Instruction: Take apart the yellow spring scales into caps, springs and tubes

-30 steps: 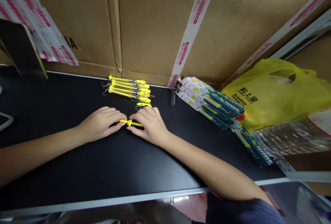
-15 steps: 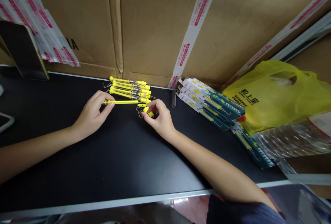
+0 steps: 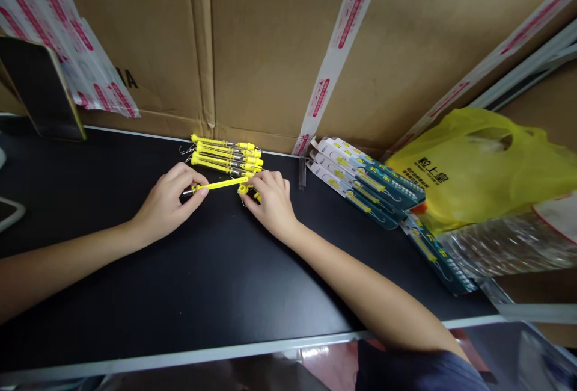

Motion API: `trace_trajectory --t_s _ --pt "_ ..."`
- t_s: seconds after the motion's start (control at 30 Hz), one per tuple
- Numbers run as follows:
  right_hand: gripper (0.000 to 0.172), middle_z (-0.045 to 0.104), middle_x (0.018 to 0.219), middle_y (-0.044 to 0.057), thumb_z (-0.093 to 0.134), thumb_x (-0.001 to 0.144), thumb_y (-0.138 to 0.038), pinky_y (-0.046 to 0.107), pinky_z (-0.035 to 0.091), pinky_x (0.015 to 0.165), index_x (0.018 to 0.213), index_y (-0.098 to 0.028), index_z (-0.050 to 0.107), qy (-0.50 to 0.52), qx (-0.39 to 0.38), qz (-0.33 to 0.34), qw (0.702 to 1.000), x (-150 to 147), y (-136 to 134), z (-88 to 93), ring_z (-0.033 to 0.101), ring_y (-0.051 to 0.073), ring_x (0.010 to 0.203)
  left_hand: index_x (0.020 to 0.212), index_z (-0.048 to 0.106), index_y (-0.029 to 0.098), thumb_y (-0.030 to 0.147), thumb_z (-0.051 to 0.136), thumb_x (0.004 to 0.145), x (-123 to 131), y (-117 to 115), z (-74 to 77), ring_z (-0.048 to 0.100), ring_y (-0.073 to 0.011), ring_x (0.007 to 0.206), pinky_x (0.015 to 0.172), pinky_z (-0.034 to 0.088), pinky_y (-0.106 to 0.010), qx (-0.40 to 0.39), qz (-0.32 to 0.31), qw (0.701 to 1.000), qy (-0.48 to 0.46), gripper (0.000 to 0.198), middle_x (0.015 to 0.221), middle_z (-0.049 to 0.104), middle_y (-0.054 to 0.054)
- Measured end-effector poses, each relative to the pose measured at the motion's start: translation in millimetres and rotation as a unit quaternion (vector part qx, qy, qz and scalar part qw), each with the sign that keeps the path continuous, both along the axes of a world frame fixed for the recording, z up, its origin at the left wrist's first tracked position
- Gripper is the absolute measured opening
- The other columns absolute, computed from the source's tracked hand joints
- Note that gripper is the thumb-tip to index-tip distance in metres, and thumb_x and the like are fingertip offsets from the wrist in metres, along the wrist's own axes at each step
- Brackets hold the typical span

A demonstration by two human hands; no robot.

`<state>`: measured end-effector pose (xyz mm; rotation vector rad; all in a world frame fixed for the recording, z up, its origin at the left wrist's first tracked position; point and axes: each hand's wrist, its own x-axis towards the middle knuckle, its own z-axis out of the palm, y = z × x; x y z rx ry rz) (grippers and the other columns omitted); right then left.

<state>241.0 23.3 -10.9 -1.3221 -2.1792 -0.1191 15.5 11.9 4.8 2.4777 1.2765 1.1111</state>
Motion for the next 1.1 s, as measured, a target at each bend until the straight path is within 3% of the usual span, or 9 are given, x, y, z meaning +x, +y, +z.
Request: trace_trajectory --t_s 0.23,0.37,0.5,0.63,0.7,0.77,0.87,0.97,1.1 --pt "0.027 0.061 0.102 0.006 0.052 0.087 -0.026 0.039 0.035 0.081 0.113 -0.025 0.059 0.008 -0.020 0.000 1.000 4.3 -3.1 2.9 0.048 0.024 0.098 0.095 0.058 0.020 0.028 0.046 0.091 0.1 -2.0 -2.4 0.054 -0.0156 0.089 0.080 0.038 -0.032 0.010 0.001 0.999 0.048 0.015 0.094 0.054 -0.002" --pt "0.032 0.061 0.105 0.006 0.039 0.090 -0.019 0.038 0.035 0.083 0.117 -0.023 0.054 0.033 0.005 0.059 0.998 7.7 -14.7 11.1 0.049 0.022 0.099 0.097 0.060 0.021 0.027 0.047 0.090 -0.7 -1.9 -4.4 0.054 -0.0168 0.091 0.080 0.038 -0.033 0.026 -0.007 0.996 0.086 0.016 0.096 0.054 -0.003" --pt "0.019 0.065 0.093 0.005 0.048 0.090 -0.033 0.035 0.032 0.077 0.099 -0.021 0.060 -0.085 0.055 0.110 0.989 -0.5 -30.5 12.6 0.050 0.020 0.089 0.098 0.061 0.022 0.030 0.046 0.092 -0.9 -2.9 -6.0 0.053 -0.0158 0.088 0.077 0.039 -0.031 0.059 -0.075 0.989 0.117 0.018 0.093 0.054 -0.002" --pt "0.026 0.061 0.074 0.004 0.045 0.093 -0.036 0.032 0.027 0.064 0.079 -0.020 0.060 -0.164 0.093 0.110 0.976 -9.1 -40.4 11.4 0.047 0.017 0.072 0.099 0.062 0.022 0.030 0.046 0.092 -1.6 -4.5 -6.2 0.054 -0.0149 0.086 0.078 0.041 -0.031 0.074 -0.121 0.983 0.121 0.018 0.092 0.055 -0.002" --pt "0.029 0.060 0.070 0.004 0.043 0.094 -0.035 0.031 0.026 0.061 0.076 -0.019 0.059 -0.176 0.102 0.102 0.974 -6.2 -40.2 15.2 0.048 0.017 0.069 0.110 0.057 0.023 0.030 0.048 0.091 -1.8 -5.1 -5.5 0.054 -0.0160 0.092 0.082 0.043 -0.032 0.081 -0.121 0.984 0.102 0.022 0.099 0.056 -0.003" --pt "0.033 0.060 0.067 0.004 0.040 0.094 -0.035 0.031 0.024 0.059 0.071 -0.019 0.057 -0.182 0.103 0.062 0.976 3.5 -35.0 23.2 0.049 0.016 0.065 0.125 0.046 0.024 0.029 0.051 0.089 -1.5 -5.6 -4.2 0.052 -0.0183 0.105 0.092 0.044 -0.035 0.087 -0.105 0.988 0.066 0.036 0.112 0.054 -0.006" --pt "0.032 0.061 0.063 0.004 0.038 0.094 -0.039 0.029 0.023 0.054 0.079 -0.018 0.059 -0.166 0.056 -0.120 0.977 28.5 -18.2 38.8 0.051 0.015 0.057 0.134 0.034 0.023 0.026 0.052 0.088 -0.5 -6.2 -2.3 0.044 -0.0214 0.121 0.103 0.038 -0.041 0.078 -0.075 0.994 0.032 0.050 0.127 0.045 -0.009" --pt "0.031 0.064 0.065 0.005 0.040 0.091 -0.040 0.028 0.019 0.050 0.086 -0.017 0.060 -0.176 0.004 -0.281 0.944 53.9 1.8 48.6 0.055 0.018 0.056 0.132 0.037 0.022 0.024 0.051 0.087 0.5 -6.5 -1.7 0.044 -0.0217 0.122 0.104 0.039 -0.042 0.054 -0.069 0.994 0.062 0.048 0.130 0.044 -0.009" --pt "0.029 0.067 0.070 0.008 0.042 0.089 -0.039 0.028 0.021 0.050 0.084 -0.017 0.061 -0.207 -0.041 -0.314 0.926 66.1 15.4 43.7 0.060 0.022 0.064 0.125 0.045 0.022 0.024 0.049 0.087 0.9 -6.6 -2.7 0.046 -0.0210 0.120 0.100 0.041 -0.040 0.032 -0.074 0.991 0.110 0.038 0.130 0.046 -0.007"
